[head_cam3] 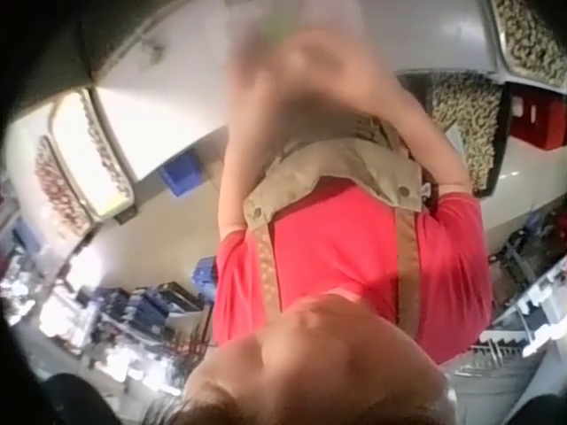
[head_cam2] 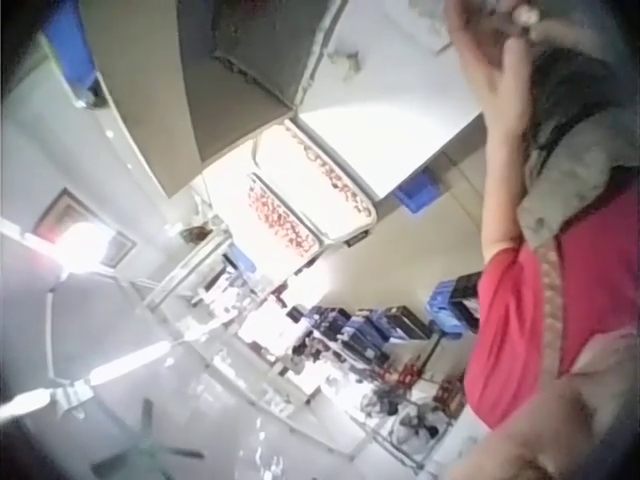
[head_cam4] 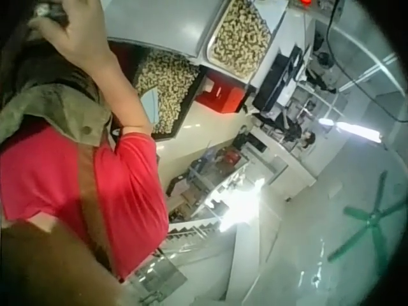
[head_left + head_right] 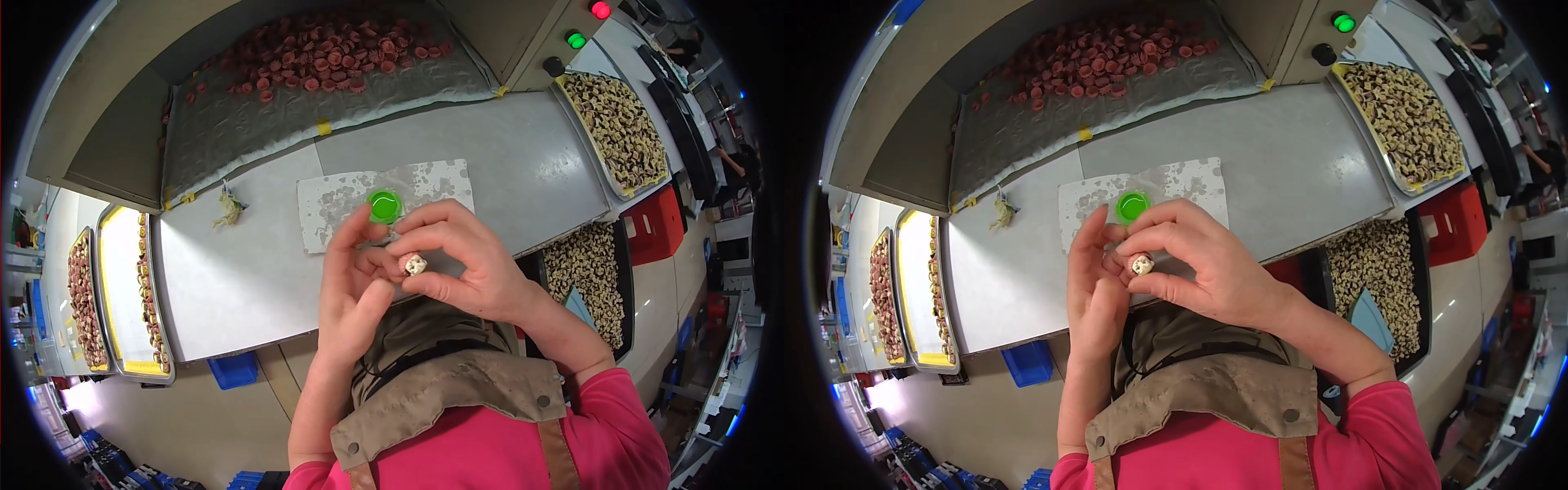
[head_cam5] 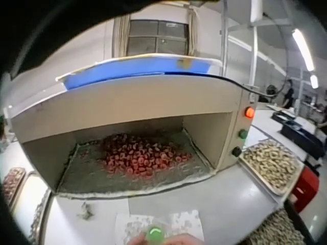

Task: The person assembles figurines by picking up component parts, dipping them into adhesive, joining the parts together, and placing the assembled pieces onto a tray.

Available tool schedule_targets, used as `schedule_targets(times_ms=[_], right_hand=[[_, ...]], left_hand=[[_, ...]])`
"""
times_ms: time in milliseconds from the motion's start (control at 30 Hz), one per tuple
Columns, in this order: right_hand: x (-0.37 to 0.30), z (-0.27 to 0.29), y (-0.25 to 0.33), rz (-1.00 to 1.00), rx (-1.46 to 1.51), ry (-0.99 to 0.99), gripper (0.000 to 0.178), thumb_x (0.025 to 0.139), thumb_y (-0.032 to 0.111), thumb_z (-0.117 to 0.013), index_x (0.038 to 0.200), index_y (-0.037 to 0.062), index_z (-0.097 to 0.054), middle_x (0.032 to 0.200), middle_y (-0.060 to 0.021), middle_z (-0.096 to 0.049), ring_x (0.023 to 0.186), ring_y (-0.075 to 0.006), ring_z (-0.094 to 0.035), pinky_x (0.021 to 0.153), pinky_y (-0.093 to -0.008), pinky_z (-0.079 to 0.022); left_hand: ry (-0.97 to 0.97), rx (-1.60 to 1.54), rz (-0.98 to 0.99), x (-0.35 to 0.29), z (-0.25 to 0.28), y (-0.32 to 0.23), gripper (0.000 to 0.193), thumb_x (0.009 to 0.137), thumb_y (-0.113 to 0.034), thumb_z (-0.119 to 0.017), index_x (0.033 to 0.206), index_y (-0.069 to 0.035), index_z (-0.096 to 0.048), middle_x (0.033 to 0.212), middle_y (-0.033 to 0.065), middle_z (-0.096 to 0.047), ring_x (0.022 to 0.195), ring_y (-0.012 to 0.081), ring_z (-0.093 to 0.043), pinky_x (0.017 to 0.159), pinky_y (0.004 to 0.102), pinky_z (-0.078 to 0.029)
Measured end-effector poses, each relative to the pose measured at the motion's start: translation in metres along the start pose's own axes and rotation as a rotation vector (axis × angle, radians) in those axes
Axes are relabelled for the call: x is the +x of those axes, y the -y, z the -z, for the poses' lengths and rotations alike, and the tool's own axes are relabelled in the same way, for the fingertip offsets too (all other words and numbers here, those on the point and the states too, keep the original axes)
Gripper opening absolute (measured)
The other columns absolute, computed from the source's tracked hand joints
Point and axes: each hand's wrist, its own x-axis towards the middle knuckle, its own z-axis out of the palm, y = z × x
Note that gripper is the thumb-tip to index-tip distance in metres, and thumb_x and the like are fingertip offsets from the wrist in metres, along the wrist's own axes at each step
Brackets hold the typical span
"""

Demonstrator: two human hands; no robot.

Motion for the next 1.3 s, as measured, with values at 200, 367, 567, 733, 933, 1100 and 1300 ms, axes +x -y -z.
schedule_targets(times_ms=[200,367,567,733,933,1100,1300], right_hand=[[-0.021,-0.008,-0.015,-0.288,0.346,-0.076,0.025,0.080,0.009,-0.066,0.102,0.0017,-0.054,0.093,-0.0066,-0.058,0.087,-0.0143,-0.057,0.076,-0.0274,-0.048],[-0.019,-0.004,-0.031,-0.146,0.411,-0.074,0.023,0.081,0.003,-0.063,0.101,0.0006,-0.053,0.090,-0.0065,-0.058,0.080,-0.0123,-0.059,0.069,-0.0249,-0.050],[-0.029,-0.005,-0.025,-0.238,0.493,-0.139,0.023,0.080,0.002,-0.064,0.101,0.0015,-0.055,0.096,-0.0077,-0.056,0.089,-0.0132,-0.056,0.076,-0.0252,-0.048],[-0.029,0.000,-0.020,-0.065,0.290,-0.157,0.027,0.078,0.006,-0.067,0.103,0.0037,-0.057,0.100,-0.0067,-0.053,0.096,-0.0166,-0.052,0.081,-0.0269,-0.045],[-0.030,0.001,-0.017,-0.042,0.190,-0.197,0.029,0.077,0.013,-0.069,0.104,0.0079,-0.061,0.099,-0.0023,-0.055,0.094,-0.0175,-0.051,0.076,-0.0264,-0.045],[-0.028,0.000,-0.024,0.015,0.106,-0.159,0.029,0.076,0.014,-0.071,0.101,0.0058,-0.059,0.099,-0.0050,-0.053,0.094,-0.0187,-0.051,0.078,-0.0284,-0.043],[-0.029,-0.005,-0.032,0.052,0.081,-0.166,0.027,0.076,0.016,-0.070,0.099,0.0060,-0.059,0.101,-0.0056,-0.056,0.096,-0.0221,-0.051,0.082,-0.0320,-0.043]], left_hand=[[0.162,0.518,-0.104,0.006,-0.007,0.011,0.067,0.074,-0.018,-0.071,0.130,-0.002,-0.038,0.124,0.0160,-0.042,0.100,0.0203,-0.053,0.081,0.0299,-0.046],[0.153,0.725,-0.186,0.015,-0.012,0.012,0.055,0.075,-0.025,-0.072,0.119,0.000,-0.050,0.116,0.0147,-0.051,0.102,0.0251,-0.054,0.081,0.0319,-0.047],[0.175,0.625,-0.141,0.012,-0.017,0.012,0.053,0.077,-0.019,-0.069,0.122,0.000,-0.046,0.115,0.0121,-0.050,0.100,0.0207,-0.053,0.084,0.0314,-0.046],[0.044,0.018,0.195,0.004,-0.028,0.000,0.057,0.082,-0.016,-0.053,0.131,0.001,-0.028,0.113,0.0104,-0.049,0.101,0.0165,-0.051,0.091,0.0309,-0.040],[0.035,-0.135,0.306,0.002,-0.025,0.002,0.058,0.081,-0.018,-0.054,0.130,-0.001,-0.030,0.112,0.0106,-0.051,0.103,0.0167,-0.051,0.092,0.0317,-0.039],[-0.056,-0.152,0.329,0.006,-0.029,0.002,0.060,0.074,-0.015,-0.057,0.128,-0.003,-0.034,0.105,0.0127,-0.055,0.092,0.0205,-0.057,0.085,0.0327,-0.046],[-0.023,-0.207,0.332,0.009,-0.023,0.011,0.058,0.073,-0.013,-0.057,0.126,-0.003,-0.036,0.107,0.0128,-0.054,0.092,0.0202,-0.057,0.085,0.0317,-0.046]])
